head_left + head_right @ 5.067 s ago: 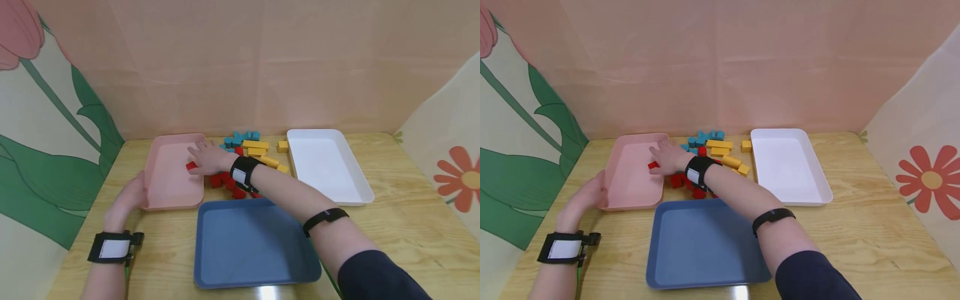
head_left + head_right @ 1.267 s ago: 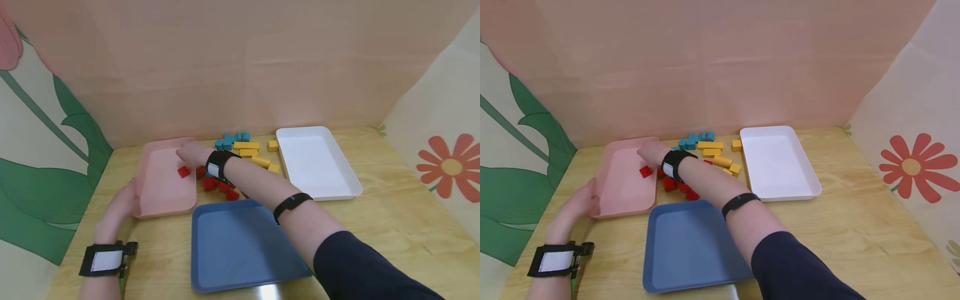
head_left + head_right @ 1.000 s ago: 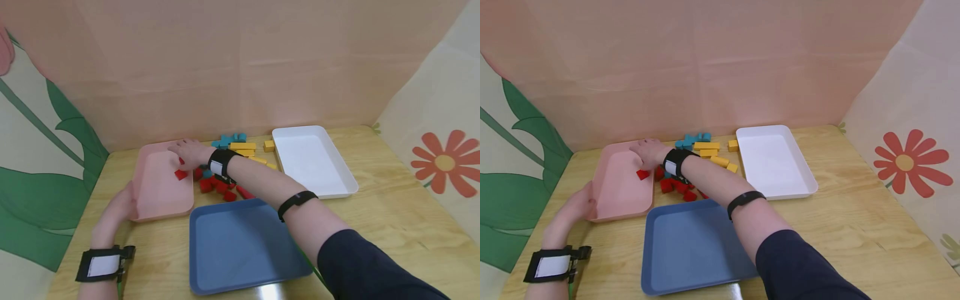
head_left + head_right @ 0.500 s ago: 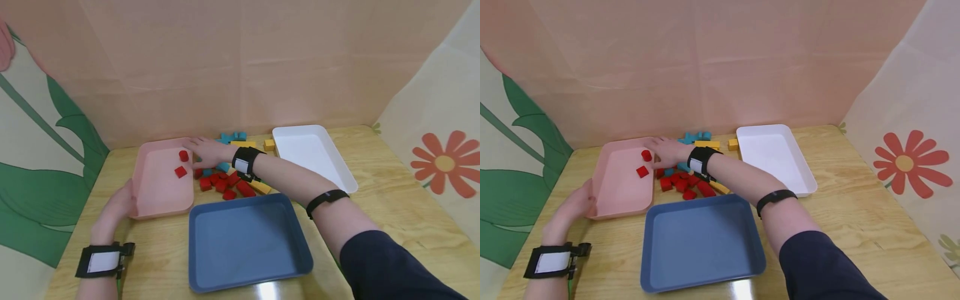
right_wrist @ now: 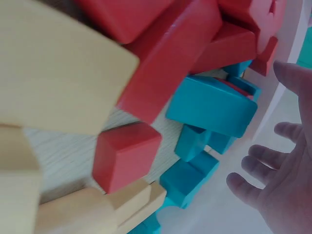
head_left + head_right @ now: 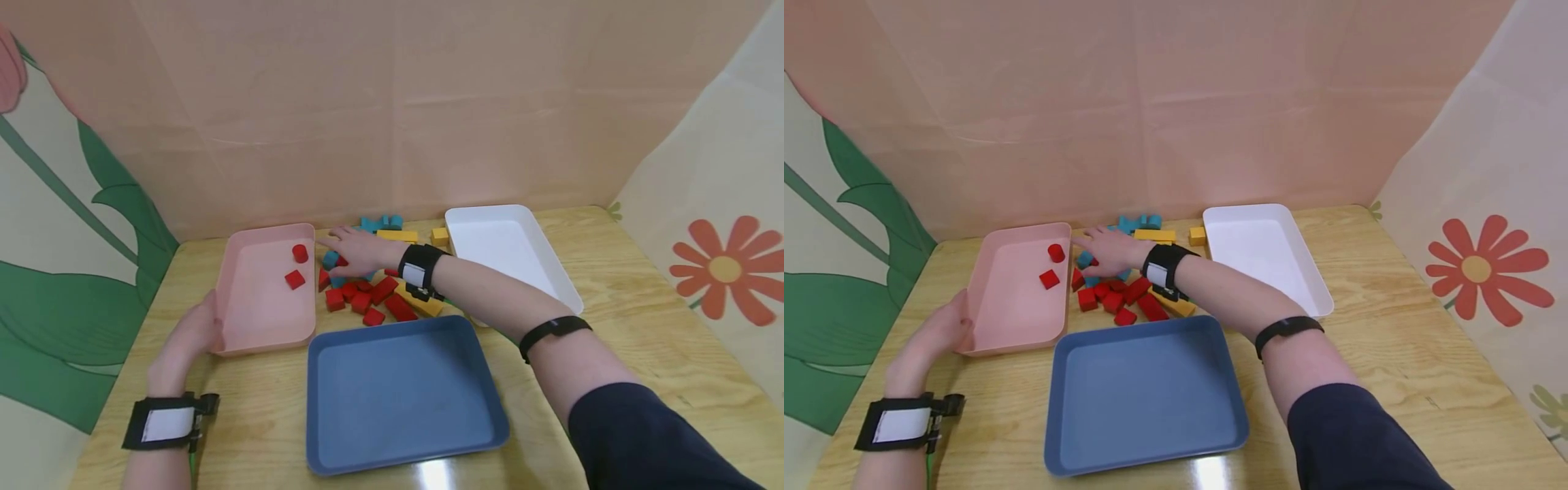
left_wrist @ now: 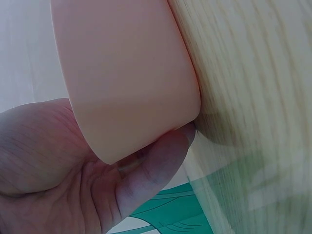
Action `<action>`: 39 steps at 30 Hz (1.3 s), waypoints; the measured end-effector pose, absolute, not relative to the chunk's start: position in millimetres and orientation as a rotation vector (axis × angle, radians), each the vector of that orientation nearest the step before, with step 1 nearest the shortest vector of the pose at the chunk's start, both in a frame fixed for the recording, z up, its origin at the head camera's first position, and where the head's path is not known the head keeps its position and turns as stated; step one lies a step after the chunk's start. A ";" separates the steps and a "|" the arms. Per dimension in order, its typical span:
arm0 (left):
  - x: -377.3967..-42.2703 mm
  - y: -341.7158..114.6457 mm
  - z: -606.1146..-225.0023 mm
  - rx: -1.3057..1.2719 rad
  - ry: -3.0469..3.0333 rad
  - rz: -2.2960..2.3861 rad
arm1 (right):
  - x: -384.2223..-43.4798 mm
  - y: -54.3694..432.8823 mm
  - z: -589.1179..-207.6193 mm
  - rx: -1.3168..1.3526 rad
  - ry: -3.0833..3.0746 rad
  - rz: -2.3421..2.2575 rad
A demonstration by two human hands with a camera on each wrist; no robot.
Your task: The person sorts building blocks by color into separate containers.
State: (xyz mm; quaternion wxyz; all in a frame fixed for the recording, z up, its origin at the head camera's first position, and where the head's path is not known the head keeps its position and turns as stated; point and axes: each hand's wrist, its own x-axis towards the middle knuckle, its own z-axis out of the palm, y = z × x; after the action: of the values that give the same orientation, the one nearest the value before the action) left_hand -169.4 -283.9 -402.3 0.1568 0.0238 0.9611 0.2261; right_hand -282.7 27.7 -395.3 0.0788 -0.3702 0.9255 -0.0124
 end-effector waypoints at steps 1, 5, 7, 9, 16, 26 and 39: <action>-169.3 -284.0 -402.5 0.068 2.752 0.648 | -282.9 28.9 -396.2 -1.115 2.776 -0.028; -169.0 -284.7 -403.3 0.060 2.753 0.642 | -283.3 32.8 -399.9 -1.164 2.808 -0.028; -169.0 -285.0 -403.8 0.057 2.753 0.641 | -283.2 34.6 -401.5 -1.186 2.825 -0.049; -169.1 -284.9 -404.0 0.052 2.750 0.647 | -283.2 35.8 -403.4 -1.180 2.845 -0.079; -168.3 -282.9 -403.7 0.064 2.756 0.648 | -282.3 35.9 -410.4 -1.066 2.861 -0.147; -168.7 -281.0 -402.1 0.078 2.768 0.668 | -280.5 34.5 -405.5 -0.952 2.900 -0.273; -172.8 -279.1 -404.9 0.079 2.764 0.640 | -278.7 45.5 -396.0 -0.714 2.944 -0.585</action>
State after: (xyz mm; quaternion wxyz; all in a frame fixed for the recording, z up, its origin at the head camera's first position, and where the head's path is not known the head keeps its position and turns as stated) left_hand -172.8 -279.1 -404.9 0.1512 0.0274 0.9627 0.2228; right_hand -278.7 45.5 -396.0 0.0279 -0.2313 0.9538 -0.1897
